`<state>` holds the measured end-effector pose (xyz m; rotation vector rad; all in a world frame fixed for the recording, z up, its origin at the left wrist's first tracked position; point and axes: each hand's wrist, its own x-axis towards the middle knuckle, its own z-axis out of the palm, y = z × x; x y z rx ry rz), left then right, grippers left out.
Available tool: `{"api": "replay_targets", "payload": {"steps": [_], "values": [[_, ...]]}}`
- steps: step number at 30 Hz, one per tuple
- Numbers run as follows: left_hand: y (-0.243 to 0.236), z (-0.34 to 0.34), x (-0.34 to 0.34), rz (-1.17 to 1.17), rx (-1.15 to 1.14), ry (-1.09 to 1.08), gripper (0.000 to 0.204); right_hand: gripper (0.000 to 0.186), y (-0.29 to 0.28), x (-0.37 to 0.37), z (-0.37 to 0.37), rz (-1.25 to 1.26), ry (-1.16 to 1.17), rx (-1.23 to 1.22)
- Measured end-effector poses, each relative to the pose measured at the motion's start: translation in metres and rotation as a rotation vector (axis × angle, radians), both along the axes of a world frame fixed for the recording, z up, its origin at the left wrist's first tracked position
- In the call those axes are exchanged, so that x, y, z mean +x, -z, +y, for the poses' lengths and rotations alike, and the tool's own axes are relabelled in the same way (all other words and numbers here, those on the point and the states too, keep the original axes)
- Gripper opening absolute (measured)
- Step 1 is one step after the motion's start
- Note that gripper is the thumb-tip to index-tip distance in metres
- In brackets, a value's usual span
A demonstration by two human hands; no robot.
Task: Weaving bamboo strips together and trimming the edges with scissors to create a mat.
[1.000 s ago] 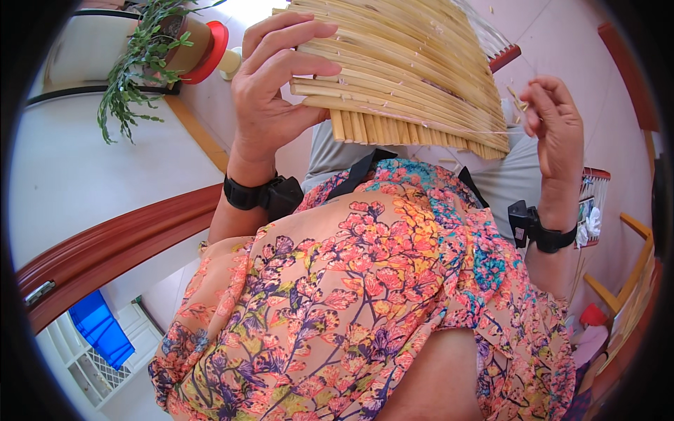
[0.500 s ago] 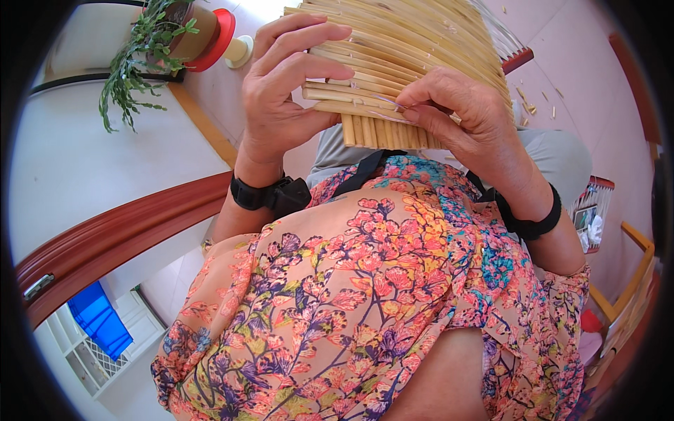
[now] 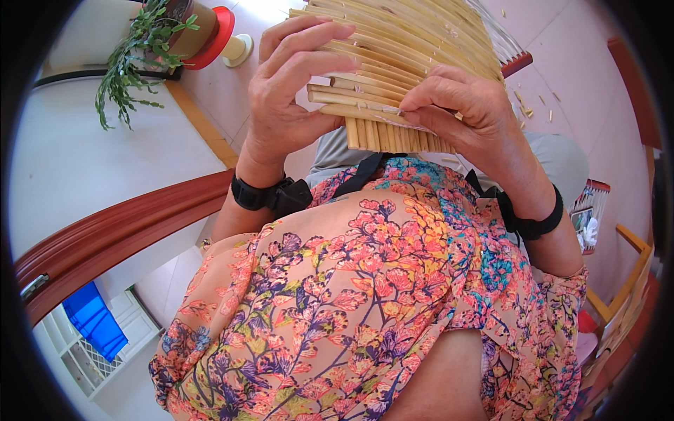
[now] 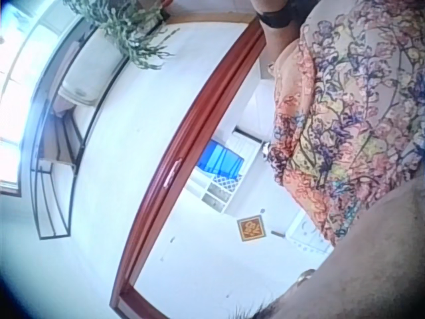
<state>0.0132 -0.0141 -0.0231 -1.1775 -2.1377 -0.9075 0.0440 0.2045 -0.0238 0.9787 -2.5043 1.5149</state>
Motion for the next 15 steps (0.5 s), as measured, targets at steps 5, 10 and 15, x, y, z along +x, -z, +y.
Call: {"api": "replay_targets", "payload": {"steps": [5,10,15], "values": [[0.011,0.002,0.002,-0.133,0.255,0.009,0.072,0.005,0.003,-0.007,-0.004,-0.001,-0.007,-0.007],[0.024,-0.016,0.021,-0.417,0.258,-0.241,0.092,0.005,0.008,-0.021,0.001,0.016,0.009,0.002],[0.03,-0.024,0.047,-0.804,0.358,-0.281,0.087,0.006,0.017,-0.031,0.031,-0.452,0.336,-0.356]]}}
